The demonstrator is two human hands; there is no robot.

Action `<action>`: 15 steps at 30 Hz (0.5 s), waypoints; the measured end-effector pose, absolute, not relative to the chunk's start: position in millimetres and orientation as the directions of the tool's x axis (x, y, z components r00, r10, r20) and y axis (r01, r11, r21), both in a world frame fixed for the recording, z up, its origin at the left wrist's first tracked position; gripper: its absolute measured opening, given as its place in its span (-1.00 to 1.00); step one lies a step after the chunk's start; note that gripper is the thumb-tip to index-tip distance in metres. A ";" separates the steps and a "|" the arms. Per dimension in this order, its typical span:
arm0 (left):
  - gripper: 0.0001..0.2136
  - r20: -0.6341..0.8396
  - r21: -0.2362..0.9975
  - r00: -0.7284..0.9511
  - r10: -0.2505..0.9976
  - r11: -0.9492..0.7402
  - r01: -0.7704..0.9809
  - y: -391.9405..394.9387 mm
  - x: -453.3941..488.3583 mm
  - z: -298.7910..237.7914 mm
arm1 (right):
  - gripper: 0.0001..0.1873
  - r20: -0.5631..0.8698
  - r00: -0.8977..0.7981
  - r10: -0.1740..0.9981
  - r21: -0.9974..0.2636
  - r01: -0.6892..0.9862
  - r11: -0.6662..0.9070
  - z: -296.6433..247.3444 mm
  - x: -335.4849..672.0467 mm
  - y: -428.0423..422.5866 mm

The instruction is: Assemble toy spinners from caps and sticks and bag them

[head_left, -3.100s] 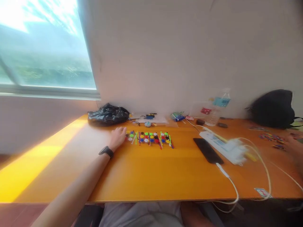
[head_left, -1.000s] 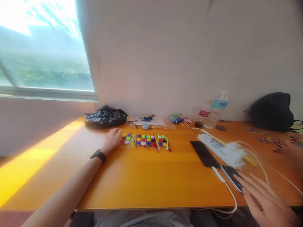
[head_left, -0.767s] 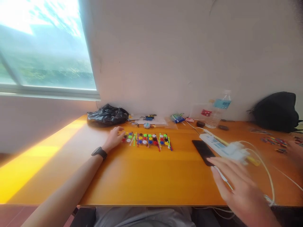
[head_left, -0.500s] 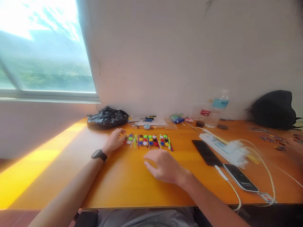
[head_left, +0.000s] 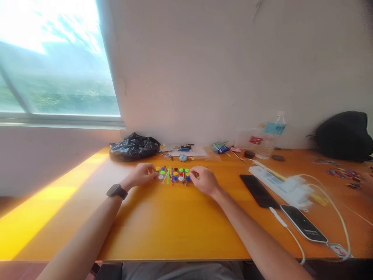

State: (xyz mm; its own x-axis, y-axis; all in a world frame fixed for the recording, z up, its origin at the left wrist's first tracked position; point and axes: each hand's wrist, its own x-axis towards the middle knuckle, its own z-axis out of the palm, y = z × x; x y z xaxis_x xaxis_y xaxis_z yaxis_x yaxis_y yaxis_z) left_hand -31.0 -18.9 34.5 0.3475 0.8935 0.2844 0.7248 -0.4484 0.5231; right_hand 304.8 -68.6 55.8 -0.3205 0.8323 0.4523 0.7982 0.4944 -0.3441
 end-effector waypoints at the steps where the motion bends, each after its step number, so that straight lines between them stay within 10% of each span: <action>1: -0.69 0.283 0.516 0.352 0.892 -0.451 0.728 -19.8 -30.4 34.7 | -0.77 0.464 -0.306 0.831 -0.348 0.800 0.489 60.5 305.5 -71.6; 7: -0.65 0.282 0.481 0.366 0.887 -0.461 0.746 -24.7 -27.0 36.7 | -0.77 0.631 -0.195 0.751 -0.212 0.887 0.410 91.7 352.8 -119.3; 15: -0.60 0.279 0.473 0.350 0.894 -0.445 0.761 -26.3 -24.2 39.9 | -0.47 0.654 0.040 0.755 0.076 0.990 -0.118 26.6 556.1 -205.1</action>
State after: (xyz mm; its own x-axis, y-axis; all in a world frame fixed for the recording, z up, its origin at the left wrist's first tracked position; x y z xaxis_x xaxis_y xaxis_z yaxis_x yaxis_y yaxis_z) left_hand -24.2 -26.3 39.9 0.3504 0.8942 0.2786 0.7605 -0.4453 0.4726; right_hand 556.1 -205.1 26.6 0.0397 0.7555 0.6540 0.9901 -0.1181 0.0764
